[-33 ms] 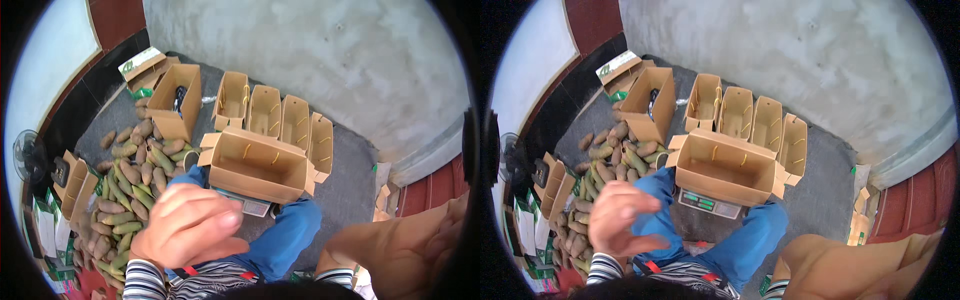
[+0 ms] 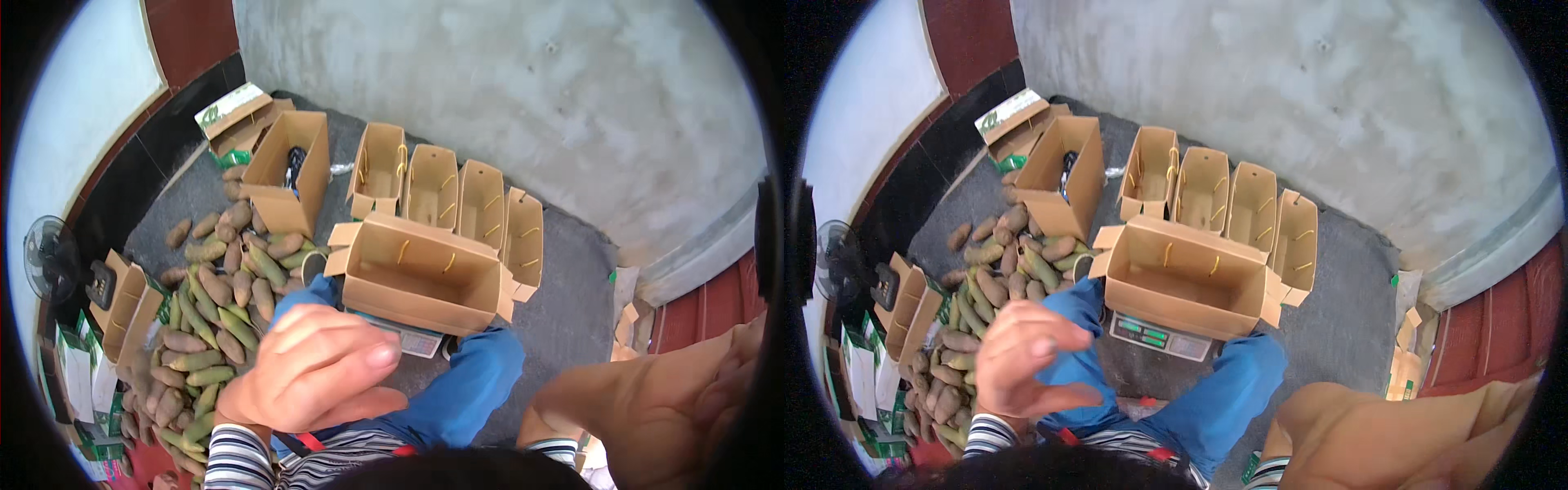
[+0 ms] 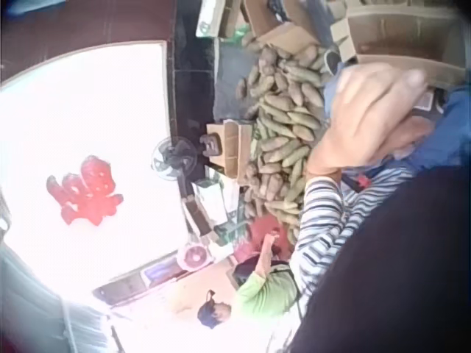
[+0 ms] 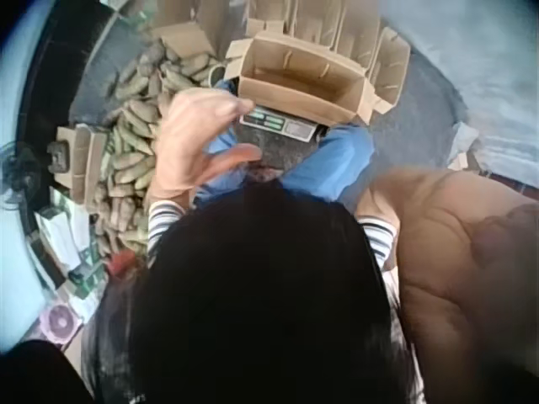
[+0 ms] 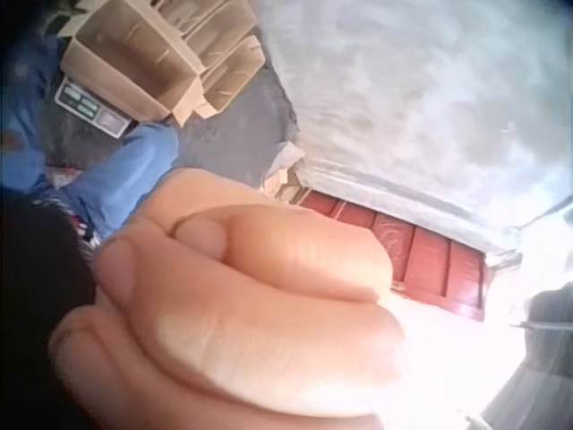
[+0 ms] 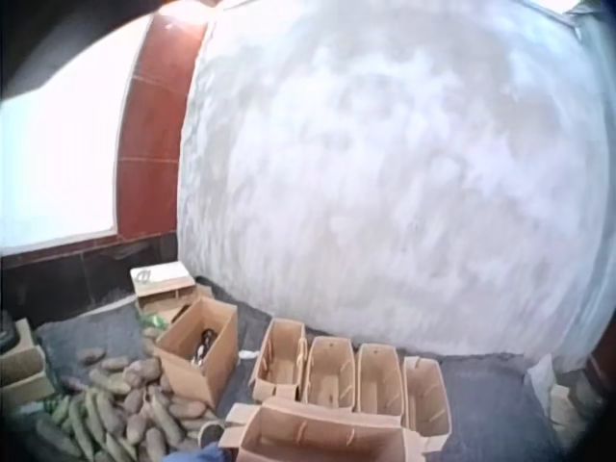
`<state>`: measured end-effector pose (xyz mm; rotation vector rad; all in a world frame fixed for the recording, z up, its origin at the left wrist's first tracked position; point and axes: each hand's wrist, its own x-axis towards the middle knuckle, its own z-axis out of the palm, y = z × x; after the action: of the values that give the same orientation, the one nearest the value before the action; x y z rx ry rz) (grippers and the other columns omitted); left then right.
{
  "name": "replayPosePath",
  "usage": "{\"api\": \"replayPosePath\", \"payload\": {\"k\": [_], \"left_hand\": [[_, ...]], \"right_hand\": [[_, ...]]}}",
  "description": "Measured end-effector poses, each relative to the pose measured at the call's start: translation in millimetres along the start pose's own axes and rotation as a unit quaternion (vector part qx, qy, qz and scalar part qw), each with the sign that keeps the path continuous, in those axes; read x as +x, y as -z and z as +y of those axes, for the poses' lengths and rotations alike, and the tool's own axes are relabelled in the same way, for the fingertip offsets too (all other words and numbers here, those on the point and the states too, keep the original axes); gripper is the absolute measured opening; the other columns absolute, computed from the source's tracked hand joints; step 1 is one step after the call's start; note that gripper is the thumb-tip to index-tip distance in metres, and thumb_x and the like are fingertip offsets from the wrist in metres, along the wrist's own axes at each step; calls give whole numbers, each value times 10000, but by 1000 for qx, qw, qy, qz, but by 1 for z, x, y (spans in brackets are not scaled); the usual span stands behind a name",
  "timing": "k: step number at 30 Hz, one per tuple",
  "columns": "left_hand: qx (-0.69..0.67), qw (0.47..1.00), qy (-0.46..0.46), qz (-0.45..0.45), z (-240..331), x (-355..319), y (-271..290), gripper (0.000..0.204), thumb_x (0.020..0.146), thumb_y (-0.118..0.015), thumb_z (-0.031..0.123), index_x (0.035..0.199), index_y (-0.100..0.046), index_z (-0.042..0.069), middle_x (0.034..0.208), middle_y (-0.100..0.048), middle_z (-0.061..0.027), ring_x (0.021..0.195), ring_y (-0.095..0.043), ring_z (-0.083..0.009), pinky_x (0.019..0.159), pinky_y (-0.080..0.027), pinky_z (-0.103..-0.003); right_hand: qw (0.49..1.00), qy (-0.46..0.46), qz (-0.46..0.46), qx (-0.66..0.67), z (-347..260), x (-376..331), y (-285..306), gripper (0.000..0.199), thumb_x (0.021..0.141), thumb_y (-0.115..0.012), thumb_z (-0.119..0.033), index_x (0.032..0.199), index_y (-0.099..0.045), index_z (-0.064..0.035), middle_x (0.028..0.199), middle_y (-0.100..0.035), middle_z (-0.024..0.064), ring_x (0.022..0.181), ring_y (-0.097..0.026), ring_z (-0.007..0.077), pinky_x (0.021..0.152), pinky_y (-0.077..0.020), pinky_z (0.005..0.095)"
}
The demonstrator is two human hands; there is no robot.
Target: The person packs produce from a pile on the floor into cardboard boxes on a scale by hand, arranging the items inside and setting filled boxes aside.
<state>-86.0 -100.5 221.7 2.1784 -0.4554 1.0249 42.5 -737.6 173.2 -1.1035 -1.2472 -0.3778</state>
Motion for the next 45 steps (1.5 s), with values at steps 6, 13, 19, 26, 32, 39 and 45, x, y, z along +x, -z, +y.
{"api": "replayPosePath", "payload": {"k": [6, 13, 19, 26, 32, 39, 45], "left_hand": [[-165, 985, -51, -2, -4, 3, -2, 390, 706, -678, 61, 1058, -521, -4, 958, -614, -147, 802, -600, -249, 664, -462, -330], [-260, 950, -49, 169, 11, -7, -26, 184, 880, -424, 181, 771, -500, 53, 782, -617, -132, 661, -583, -169, 565, -429, -307], [-165, 984, -47, 40, 8, -6, -5, 135, 833, -546, 199, 821, -477, 84, 727, -577, -45, 612, -556, -157, 529, -410, -287], [-132, 981, 6, 144, -23, -30, -13, 700, 572, -757, 478, 1033, -474, 33, 776, -563, -60, 603, -517, -145, 503, -390, -244], [-84, 969, 232, 25, 45, -37, 20, 309, 714, -637, 302, 922, -507, 113, 780, -508, -5, 731, -484, -105, 694, -373, -327], [-185, 938, 275, -99, 61, -24, 52, 203, 927, -340, 265, 877, -507, 162, 814, -532, 12, 760, -496, -118, 874, -334, -361], [-169, 950, 253, -66, 53, 6, 23, 196, 925, -346, 259, 877, -507, 160, 813, -534, 11, 759, -498, -120, 867, -341, -360]], "right_hand": [[997, 78, 8, 17, 71, 52, -72, 184, 829, -489, -117, 979, -429, -29, 814, -359, 69, 605, -390, 155, 656, -326, 299], [997, 70, -25, -20, 139, 151, -465, 164, 830, -487, -127, 954, -441, -30, 778, -357, 62, 596, -373, 153, 645, -314, 302], [995, 84, -42, -25, 128, 143, -305, 151, 830, -485, -136, 933, -451, -32, 747, -355, 56, 588, -358, 151, 636, -303, 304], [998, 53, -6, -17, 106, 139, -217, 139, 830, -483, -146, 908, -462, -33, 711, -353, 50, 580, -340, 149, 625, -290, 306], [999, 42, 22, 9, 139, 155, -283, 133, 830, -482, -155, 887, -472, -35, 680, -351, 44, 572, -325, 147, 616, -279, 308], [998, 47, 38, 5, 139, 150, -293, 133, 830, -480, -165, 862, -484, -36, 644, -348, 37, 563, -307, 145, 605, -267, 310], [998, 48, 45, 7, 156, 157, -382, 137, 831, -478, -174, 841, -494, -38, 613, -346, 32, 556, -292, 143, 595, -256, 312]]}}
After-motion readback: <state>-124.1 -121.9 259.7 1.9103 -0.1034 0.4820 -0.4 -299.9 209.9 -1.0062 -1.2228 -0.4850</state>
